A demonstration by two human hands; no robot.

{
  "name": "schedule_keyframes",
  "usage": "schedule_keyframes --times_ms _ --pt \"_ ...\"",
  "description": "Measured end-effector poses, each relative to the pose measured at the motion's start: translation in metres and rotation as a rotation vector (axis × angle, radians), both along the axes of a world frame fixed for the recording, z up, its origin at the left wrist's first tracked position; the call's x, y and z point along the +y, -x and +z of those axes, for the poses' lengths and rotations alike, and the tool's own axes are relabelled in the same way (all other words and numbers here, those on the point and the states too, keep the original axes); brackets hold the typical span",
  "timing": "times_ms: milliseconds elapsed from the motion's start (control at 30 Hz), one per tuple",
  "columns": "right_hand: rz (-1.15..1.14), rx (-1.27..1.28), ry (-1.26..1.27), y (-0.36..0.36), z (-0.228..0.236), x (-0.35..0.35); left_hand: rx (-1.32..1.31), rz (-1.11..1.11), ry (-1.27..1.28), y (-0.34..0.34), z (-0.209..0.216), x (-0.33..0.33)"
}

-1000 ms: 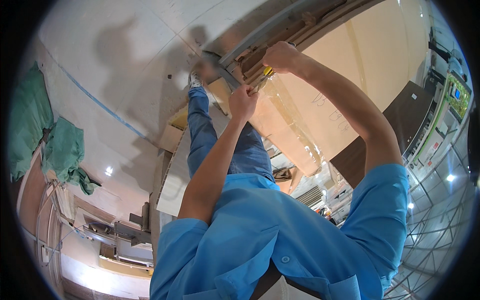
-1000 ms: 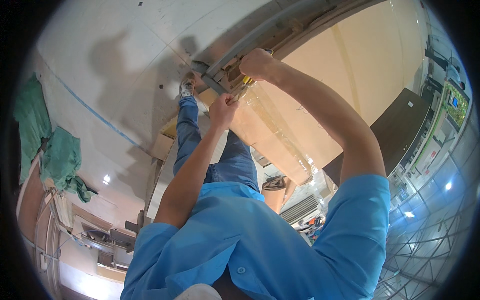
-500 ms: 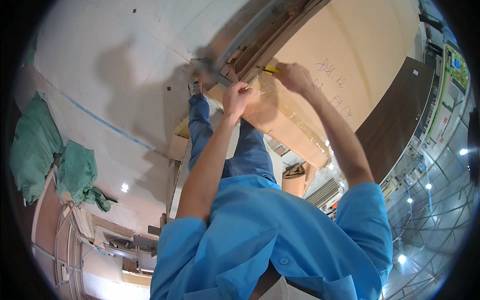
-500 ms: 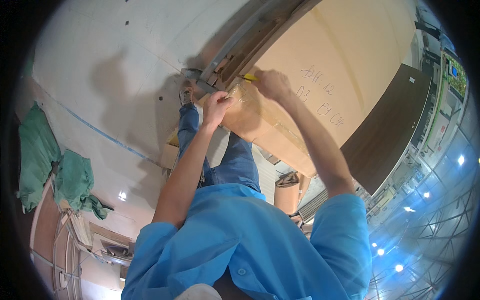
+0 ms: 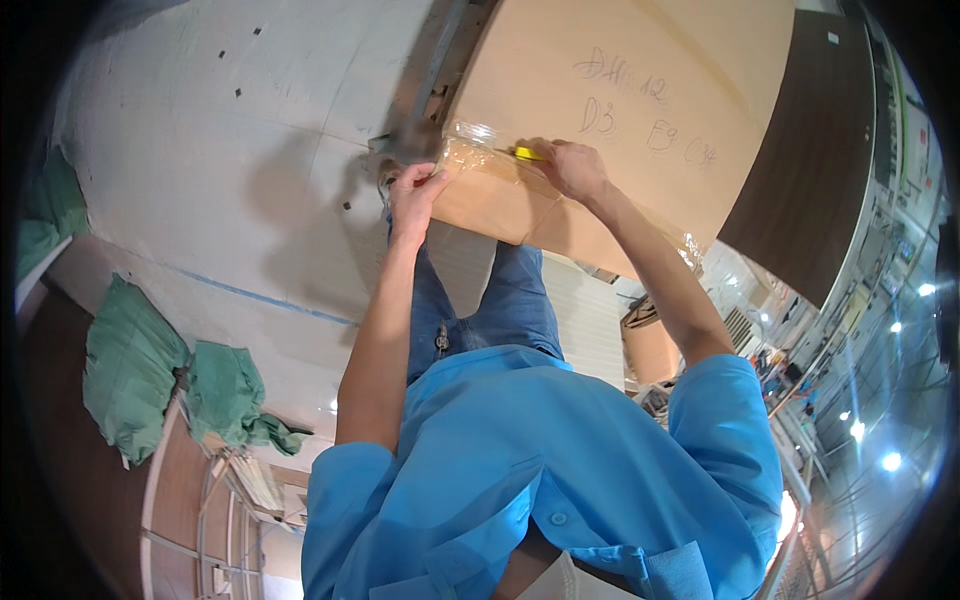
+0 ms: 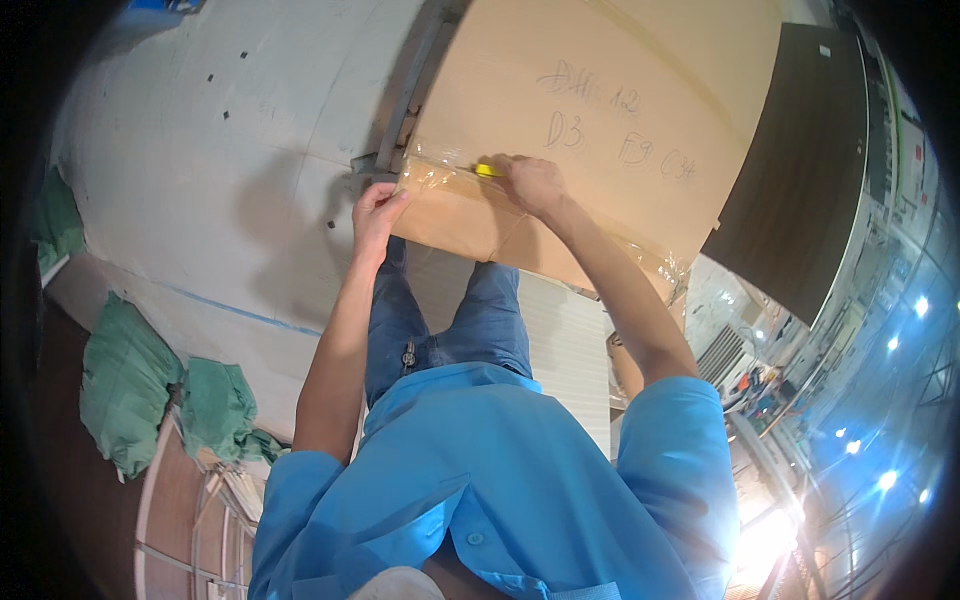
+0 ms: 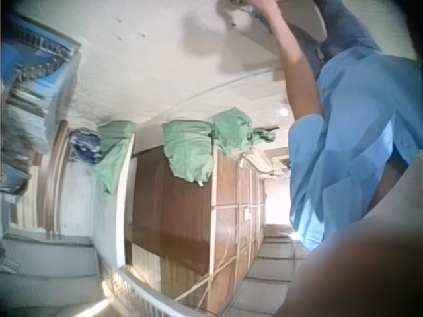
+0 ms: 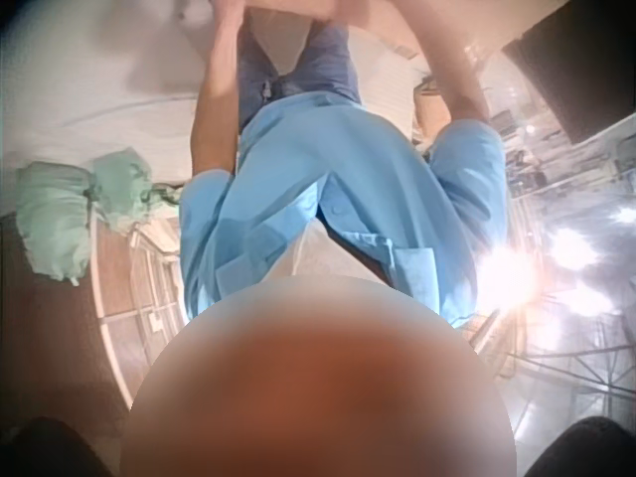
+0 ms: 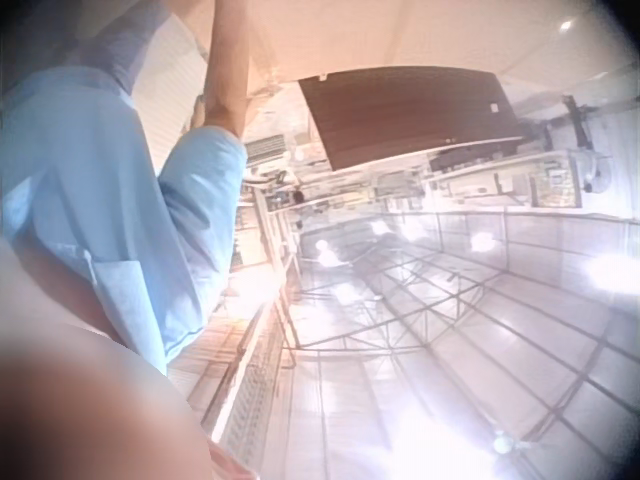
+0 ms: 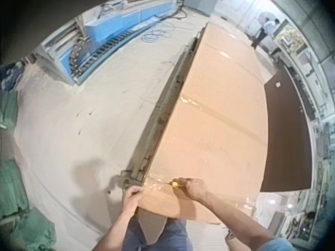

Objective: The person walks to a workstation, picks up a utility knife, and proceeds to cut open a large cardboard-wrapped package on a table. They remove the cardboard and plastic wrap to reveal a wooden furniture panel, then place the knife back on the desk.

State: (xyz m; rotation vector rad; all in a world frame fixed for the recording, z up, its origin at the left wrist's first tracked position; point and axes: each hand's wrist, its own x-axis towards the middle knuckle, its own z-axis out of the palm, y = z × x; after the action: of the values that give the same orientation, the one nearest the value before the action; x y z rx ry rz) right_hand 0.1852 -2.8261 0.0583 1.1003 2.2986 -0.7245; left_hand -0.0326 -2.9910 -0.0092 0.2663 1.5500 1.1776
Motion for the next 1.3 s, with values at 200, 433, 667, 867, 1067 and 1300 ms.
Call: schedule_keyframes --times_ms 200,433,667,867,1067,1300 --pt "-0.007 -0.166 0.052 -0.112 0.013 -0.006 -0.023 -0.032 0.058 0.009 0.016 0.013" --pt "-0.126 -0.38 -0.067 -0.165 0.024 -0.017 0.033 -0.631 0.161 0.032 0.034 0.065" --pt "-0.262 0.245 0.035 -0.032 -0.001 -0.017 0.497 -0.944 0.122 0.038 0.035 0.063" --pt "-0.089 0.154 0.083 -0.009 -0.016 -0.01 0.543 -0.948 0.136 0.035 0.049 0.061" --pt "-0.091 0.072 0.069 -0.111 -0.009 -0.006 0.558 -1.203 0.242 0.037 0.06 0.085" --pt "-0.158 -0.246 -0.019 -0.198 0.011 -0.014 0.835 -1.702 0.424 -0.005 0.049 0.13"
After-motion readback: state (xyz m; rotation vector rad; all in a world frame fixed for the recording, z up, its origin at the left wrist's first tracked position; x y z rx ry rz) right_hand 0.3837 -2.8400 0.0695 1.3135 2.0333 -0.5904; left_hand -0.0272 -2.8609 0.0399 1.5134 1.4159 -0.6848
